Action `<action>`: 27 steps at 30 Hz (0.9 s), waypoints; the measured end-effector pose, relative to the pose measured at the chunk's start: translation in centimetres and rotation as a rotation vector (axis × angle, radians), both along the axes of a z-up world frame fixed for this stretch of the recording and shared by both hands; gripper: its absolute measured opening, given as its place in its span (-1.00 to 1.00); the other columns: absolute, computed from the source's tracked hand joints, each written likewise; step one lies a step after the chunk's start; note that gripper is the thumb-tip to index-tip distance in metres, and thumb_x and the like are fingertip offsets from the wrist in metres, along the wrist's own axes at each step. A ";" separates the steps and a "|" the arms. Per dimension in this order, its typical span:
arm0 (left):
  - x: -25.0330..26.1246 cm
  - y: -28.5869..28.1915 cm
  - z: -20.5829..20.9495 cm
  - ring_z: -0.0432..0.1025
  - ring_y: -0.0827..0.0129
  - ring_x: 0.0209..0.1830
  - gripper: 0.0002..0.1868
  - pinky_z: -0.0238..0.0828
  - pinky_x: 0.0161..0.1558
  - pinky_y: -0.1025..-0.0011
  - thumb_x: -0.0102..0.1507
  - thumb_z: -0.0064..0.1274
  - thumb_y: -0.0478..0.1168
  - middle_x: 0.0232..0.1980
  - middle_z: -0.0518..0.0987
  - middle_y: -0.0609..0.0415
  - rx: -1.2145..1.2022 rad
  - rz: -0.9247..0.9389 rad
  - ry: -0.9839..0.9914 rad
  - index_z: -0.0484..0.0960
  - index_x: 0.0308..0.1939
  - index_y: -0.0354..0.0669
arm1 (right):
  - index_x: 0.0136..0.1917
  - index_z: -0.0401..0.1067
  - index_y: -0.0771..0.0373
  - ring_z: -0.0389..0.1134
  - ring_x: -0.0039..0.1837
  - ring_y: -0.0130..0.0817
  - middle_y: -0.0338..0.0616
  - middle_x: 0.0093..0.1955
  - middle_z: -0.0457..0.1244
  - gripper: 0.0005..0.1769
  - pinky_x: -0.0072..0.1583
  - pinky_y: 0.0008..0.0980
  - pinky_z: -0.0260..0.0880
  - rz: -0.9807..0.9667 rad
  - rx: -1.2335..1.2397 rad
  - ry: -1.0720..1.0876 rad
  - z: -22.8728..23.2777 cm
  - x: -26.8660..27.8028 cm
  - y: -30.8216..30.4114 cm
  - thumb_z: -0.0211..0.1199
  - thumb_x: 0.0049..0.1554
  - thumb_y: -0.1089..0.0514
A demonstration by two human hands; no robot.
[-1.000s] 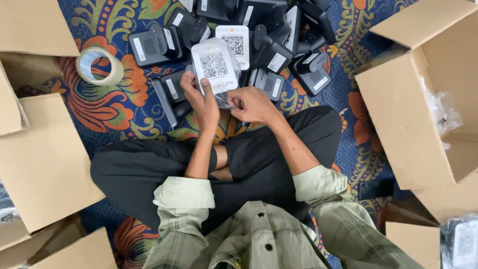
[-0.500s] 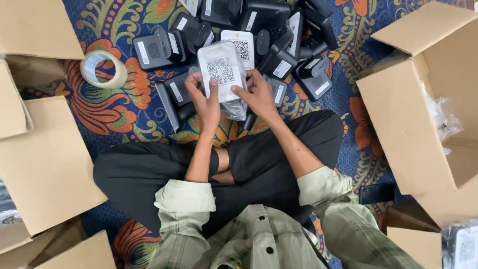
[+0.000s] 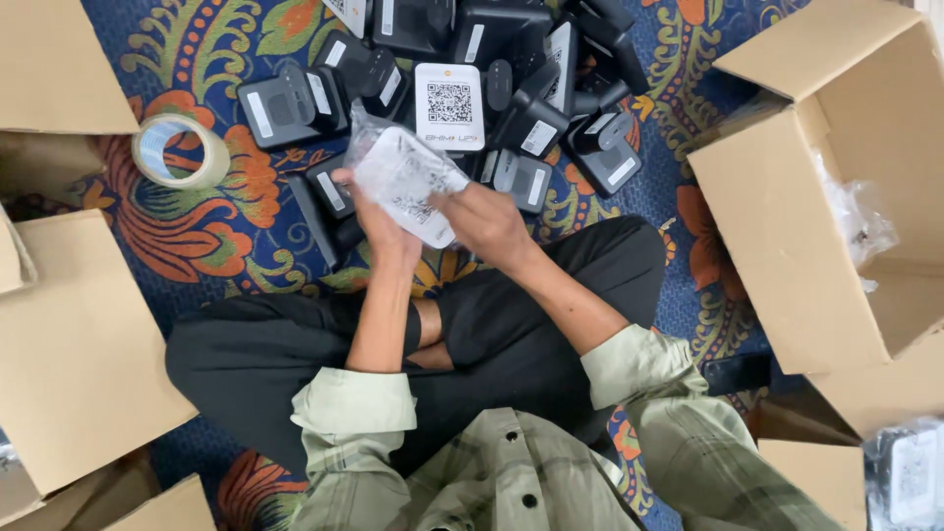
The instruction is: The person puts electronic items and small bags into a cardboard box by hand.
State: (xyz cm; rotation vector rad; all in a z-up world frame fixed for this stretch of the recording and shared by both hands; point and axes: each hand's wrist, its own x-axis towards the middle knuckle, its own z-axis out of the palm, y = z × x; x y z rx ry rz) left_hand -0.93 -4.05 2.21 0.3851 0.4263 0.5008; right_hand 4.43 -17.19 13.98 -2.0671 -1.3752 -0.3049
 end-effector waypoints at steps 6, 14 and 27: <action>-0.9 1.3 1.4 0.42 0.18 0.27 -0.10 0.32 0.33 0.16 0.33 -0.35 0.47 0.28 0.53 -0.01 -0.189 -0.019 -0.044 0.41 0.33 -0.25 | 0.14 0.56 0.28 0.34 -0.15 -0.30 -0.13 -0.14 0.29 -0.65 -0.12 -0.33 0.36 0.041 0.073 0.172 -0.3 0.0 0.5 0.36 0.06 0.42; -0.5 1.7 2.4 0.49 0.25 0.17 -0.26 0.46 0.19 0.21 0.31 -0.04 0.32 0.20 0.55 -0.05 0.016 0.101 0.196 0.43 0.24 -0.28 | 0.03 0.51 0.43 0.18 -0.15 -0.57 -0.30 -0.08 0.17 -0.90 -0.11 -0.55 0.17 -0.264 0.533 0.813 -3.5 1.5 -1.1 0.37 0.23 0.41; -1.5 2.5 5.8 0.07 0.13 0.55 0.06 0.13 0.47 0.12 0.22 0.08 0.41 0.51 0.14 -0.14 0.298 -0.162 0.021 -0.18 0.48 -0.03 | 0.51 0.22 0.34 0.30 0.32 -0.38 -0.07 0.33 0.29 -0.46 0.33 -0.39 0.31 -0.012 0.161 1.316 -5.1 2.0 -0.7 0.17 0.35 0.07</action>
